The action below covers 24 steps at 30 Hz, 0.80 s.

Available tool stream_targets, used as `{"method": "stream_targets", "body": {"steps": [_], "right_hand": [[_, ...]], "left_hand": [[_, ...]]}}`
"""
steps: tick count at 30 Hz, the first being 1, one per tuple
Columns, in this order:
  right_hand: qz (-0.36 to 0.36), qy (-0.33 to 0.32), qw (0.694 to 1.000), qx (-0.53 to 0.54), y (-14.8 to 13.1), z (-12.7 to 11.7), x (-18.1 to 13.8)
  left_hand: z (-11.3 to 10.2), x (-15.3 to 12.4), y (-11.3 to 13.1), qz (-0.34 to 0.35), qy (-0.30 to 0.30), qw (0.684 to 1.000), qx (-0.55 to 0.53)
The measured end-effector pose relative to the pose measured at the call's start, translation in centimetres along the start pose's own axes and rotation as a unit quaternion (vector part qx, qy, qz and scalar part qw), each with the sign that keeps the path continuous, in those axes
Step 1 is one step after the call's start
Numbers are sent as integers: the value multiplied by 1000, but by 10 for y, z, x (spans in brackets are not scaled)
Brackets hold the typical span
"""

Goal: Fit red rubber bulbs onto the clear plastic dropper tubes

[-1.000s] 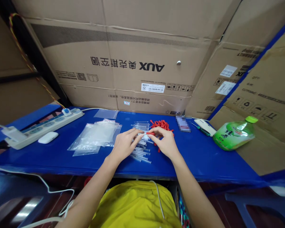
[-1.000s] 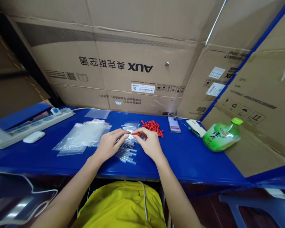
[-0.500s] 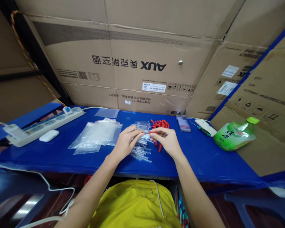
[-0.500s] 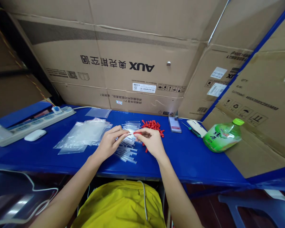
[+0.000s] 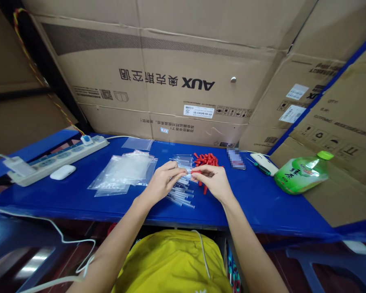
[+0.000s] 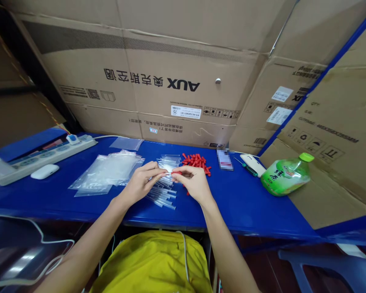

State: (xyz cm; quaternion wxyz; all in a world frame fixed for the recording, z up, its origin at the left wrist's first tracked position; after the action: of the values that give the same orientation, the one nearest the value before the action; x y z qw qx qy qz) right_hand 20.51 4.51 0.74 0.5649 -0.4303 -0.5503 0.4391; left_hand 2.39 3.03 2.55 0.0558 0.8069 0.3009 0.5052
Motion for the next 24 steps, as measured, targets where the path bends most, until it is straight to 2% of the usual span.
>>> {"method": "stream_targets", "body": {"steps": [8, 14, 20, 24], "right_hand": [[10, -3, 1000, 9, 3, 10, -4], [-16, 12, 1000, 0, 1, 5, -1], [-48, -1, 997, -52, -3, -1, -1], [-38, -8, 998, -52, -3, -1, -2]], "left_hand": [[5, 0, 5, -20, -21, 1000, -11], [8, 2, 5, -40, 1, 999, -10], [8, 1, 6, -17, -10, 1000, 24], [5, -1, 6, -6, -23, 998, 52]]}}
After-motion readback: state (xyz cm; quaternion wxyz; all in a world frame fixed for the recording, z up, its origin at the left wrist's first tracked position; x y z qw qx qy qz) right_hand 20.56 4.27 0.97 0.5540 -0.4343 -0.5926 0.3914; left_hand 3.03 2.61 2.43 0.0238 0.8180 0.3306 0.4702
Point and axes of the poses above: each hand's wrist, its own x-axis towards the middle knuckle, its own z-axis out of the palm, y = z × x, the point moved 6 cm from there along x, towards the middle knuckle, and after that the axes turned 10 degrees about y, right-handed, at the moved point
